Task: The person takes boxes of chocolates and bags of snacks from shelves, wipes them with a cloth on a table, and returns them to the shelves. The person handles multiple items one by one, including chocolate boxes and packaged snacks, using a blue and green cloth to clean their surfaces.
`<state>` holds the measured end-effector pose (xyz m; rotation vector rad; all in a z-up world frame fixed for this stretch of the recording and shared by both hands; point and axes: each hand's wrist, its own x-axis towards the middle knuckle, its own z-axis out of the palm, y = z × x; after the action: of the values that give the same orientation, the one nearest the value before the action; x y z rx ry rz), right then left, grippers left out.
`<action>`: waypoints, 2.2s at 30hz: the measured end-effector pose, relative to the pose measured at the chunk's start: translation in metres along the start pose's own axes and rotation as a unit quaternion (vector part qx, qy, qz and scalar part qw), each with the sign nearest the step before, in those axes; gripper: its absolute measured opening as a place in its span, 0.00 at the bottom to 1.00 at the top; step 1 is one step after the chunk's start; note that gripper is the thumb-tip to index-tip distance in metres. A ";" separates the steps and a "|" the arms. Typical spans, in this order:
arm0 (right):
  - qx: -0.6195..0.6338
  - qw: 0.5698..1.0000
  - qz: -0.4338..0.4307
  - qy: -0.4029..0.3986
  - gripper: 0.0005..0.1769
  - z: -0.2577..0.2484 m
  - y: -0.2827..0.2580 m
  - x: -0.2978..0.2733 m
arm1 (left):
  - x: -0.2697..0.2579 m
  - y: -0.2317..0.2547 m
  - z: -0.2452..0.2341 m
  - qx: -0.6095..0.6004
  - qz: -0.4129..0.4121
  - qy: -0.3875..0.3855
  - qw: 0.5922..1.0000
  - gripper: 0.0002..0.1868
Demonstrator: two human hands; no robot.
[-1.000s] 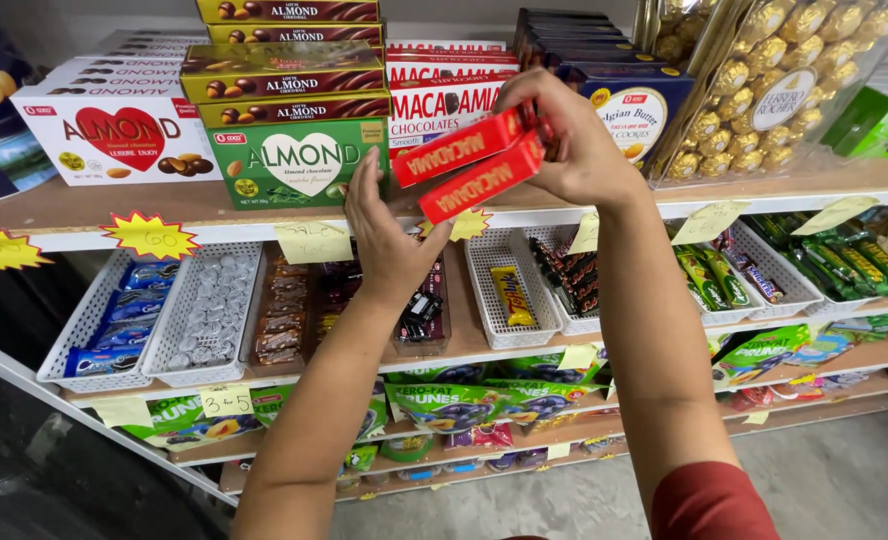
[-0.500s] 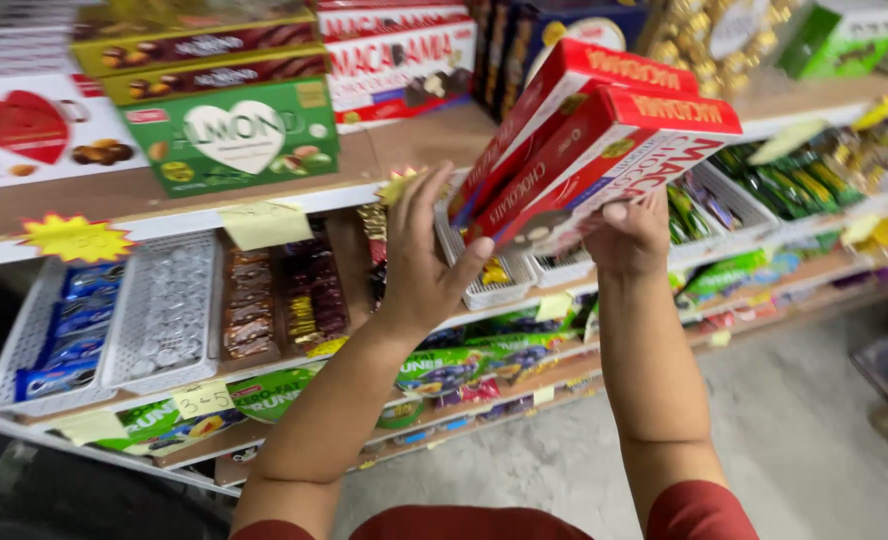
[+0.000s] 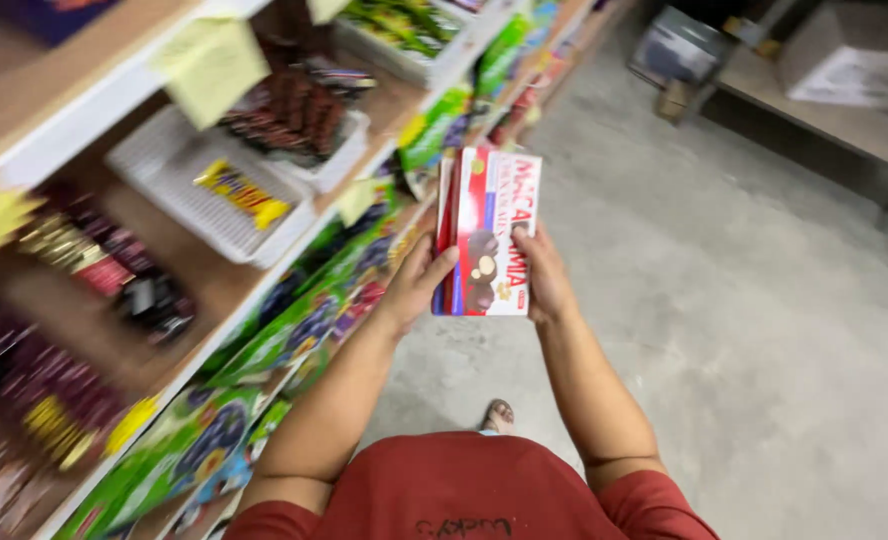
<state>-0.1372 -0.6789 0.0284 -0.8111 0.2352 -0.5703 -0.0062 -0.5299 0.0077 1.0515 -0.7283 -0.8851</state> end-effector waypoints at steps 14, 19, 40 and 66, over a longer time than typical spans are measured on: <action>-0.073 0.973 0.052 0.215 0.34 -0.271 -0.077 0.004 | 0.183 -0.200 0.131 -0.091 -0.237 -0.031 0.967 0.28; -0.057 0.964 0.023 0.258 0.31 -0.338 -0.080 0.063 | 0.268 -0.254 0.130 -0.066 -0.205 -0.027 0.976 0.24; -0.052 0.914 -0.106 0.388 0.46 -0.553 -0.273 0.332 | 0.746 -0.390 0.246 -0.023 -0.278 -0.216 0.936 0.24; -0.097 0.882 -0.088 0.453 0.39 -1.029 -0.626 0.688 | 1.290 -0.606 0.464 -0.060 -0.246 -0.058 0.966 0.16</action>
<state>-0.2330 -2.0447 -0.1911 -0.7092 1.1042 -1.0939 0.0454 -1.9980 -0.2903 1.0968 -0.5046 -1.4095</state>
